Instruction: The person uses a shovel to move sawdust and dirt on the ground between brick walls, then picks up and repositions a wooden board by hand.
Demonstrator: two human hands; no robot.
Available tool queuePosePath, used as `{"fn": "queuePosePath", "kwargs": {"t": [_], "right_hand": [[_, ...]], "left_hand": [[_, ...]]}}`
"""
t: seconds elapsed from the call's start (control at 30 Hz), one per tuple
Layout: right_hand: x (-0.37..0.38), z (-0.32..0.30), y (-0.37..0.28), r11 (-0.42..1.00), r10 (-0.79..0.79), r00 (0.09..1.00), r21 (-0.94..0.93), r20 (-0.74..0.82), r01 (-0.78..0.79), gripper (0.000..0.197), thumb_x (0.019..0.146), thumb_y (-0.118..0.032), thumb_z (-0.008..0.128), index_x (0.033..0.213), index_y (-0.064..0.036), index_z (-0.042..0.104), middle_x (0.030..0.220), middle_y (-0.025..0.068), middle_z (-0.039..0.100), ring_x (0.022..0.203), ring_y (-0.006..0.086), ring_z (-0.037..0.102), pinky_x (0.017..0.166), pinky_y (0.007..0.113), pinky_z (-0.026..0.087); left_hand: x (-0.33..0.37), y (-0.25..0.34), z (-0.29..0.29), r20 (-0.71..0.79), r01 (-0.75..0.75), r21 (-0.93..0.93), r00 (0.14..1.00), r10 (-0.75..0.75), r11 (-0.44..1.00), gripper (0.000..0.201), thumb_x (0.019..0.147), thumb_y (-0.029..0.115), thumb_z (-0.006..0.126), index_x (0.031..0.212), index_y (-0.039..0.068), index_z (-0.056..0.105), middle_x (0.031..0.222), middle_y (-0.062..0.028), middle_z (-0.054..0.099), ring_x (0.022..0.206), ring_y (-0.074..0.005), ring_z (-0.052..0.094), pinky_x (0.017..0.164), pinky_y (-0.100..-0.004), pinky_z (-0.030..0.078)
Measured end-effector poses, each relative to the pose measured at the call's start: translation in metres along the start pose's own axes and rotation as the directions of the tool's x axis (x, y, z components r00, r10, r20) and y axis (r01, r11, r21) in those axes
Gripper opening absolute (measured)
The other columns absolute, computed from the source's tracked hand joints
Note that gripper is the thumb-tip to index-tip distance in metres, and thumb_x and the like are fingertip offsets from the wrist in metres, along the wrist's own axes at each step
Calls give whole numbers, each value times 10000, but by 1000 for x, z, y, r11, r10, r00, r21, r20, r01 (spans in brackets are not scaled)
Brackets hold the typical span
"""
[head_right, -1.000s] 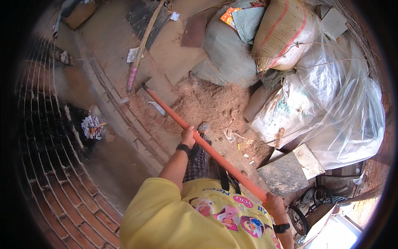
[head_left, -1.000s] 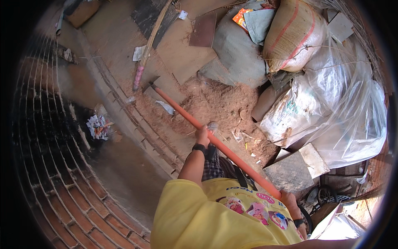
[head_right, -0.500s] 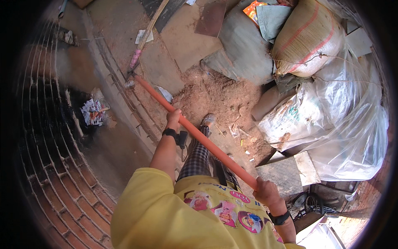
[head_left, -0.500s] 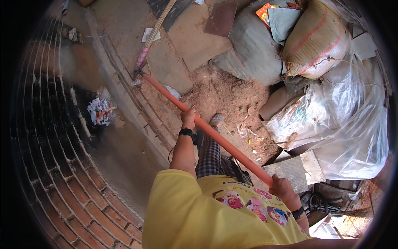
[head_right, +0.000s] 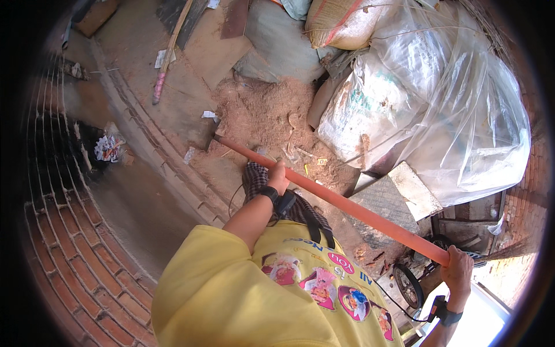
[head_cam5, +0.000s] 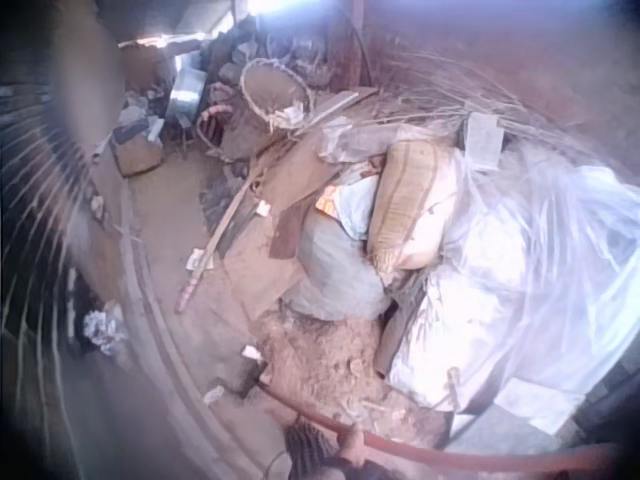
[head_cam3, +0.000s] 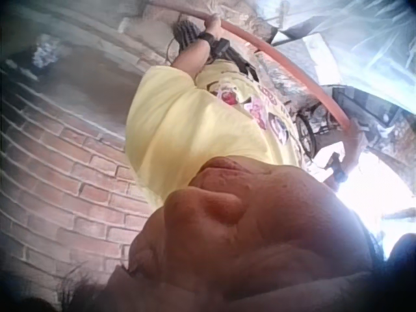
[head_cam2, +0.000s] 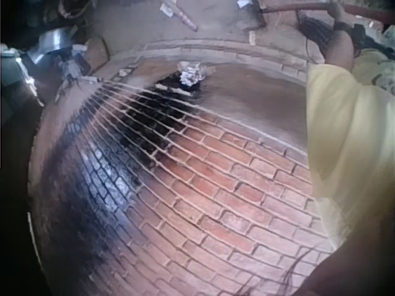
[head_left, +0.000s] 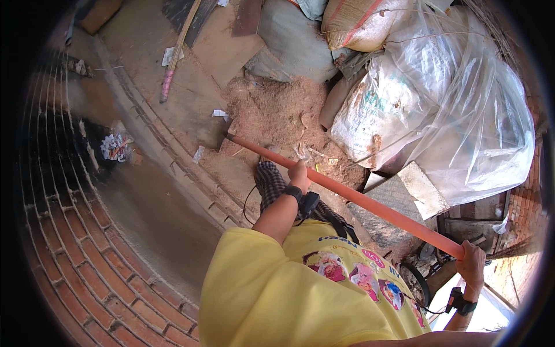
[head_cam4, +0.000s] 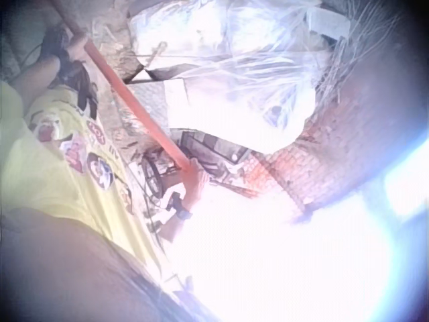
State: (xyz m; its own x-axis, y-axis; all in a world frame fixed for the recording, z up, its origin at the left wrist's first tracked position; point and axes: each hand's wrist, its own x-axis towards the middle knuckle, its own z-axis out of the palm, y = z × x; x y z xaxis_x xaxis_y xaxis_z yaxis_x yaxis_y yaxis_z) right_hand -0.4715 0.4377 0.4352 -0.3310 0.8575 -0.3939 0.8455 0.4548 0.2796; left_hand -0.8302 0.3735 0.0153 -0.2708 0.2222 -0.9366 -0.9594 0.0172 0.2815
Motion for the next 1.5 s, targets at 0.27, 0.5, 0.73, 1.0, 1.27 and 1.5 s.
{"fn": "queuePosePath", "kwargs": {"t": [0.27,0.5,0.73,1.0,1.27,1.5], "right_hand": [[-38,18,89,940,273,959,-192,-71,-282,143,544,5,548,652,-35,463,614,172,508,653,387,502,547,459,358],[39,55,-50,993,-102,993,64,52,98,146,618,-110,588,703,-62,480,612,143,553,594,345,551,541,421,430],[99,56,-208,838,-532,834,232,144,494,175,693,-104,519,815,-45,408,637,166,564,593,342,568,548,438,450],[94,42,-119,790,-603,768,296,216,537,216,661,-89,529,827,-38,400,575,187,525,561,382,531,526,460,422],[64,27,1,850,-526,814,149,245,505,207,644,-80,557,810,-39,440,578,175,525,578,369,532,530,437,410],[31,22,76,926,-375,919,9,120,377,183,609,-40,557,772,-47,476,647,145,559,625,349,547,558,409,421]], "left_hand": [[-22,-83,33,278,247,-37,933,-228,968,261,759,90,530,954,13,373,821,-93,430,726,-248,502,671,-391,474],[6,69,-8,137,-152,-155,975,174,976,170,765,79,530,857,-8,416,738,-99,466,604,-231,502,574,-373,464],[47,188,-55,-125,-285,-40,952,278,958,220,773,88,544,904,-23,408,811,-111,471,681,-242,525,610,-365,510],[0,100,-30,-37,-262,-45,965,260,964,325,706,80,587,953,-51,418,852,-139,488,731,-275,543,615,-395,499],[-32,-21,-41,11,-241,15,971,241,970,243,691,144,579,875,21,479,774,-76,503,693,-211,515,575,-384,445],[-40,-77,-34,-28,-153,29,988,154,988,271,724,167,550,937,38,443,861,-84,480,766,-215,501,657,-386,449]]}}
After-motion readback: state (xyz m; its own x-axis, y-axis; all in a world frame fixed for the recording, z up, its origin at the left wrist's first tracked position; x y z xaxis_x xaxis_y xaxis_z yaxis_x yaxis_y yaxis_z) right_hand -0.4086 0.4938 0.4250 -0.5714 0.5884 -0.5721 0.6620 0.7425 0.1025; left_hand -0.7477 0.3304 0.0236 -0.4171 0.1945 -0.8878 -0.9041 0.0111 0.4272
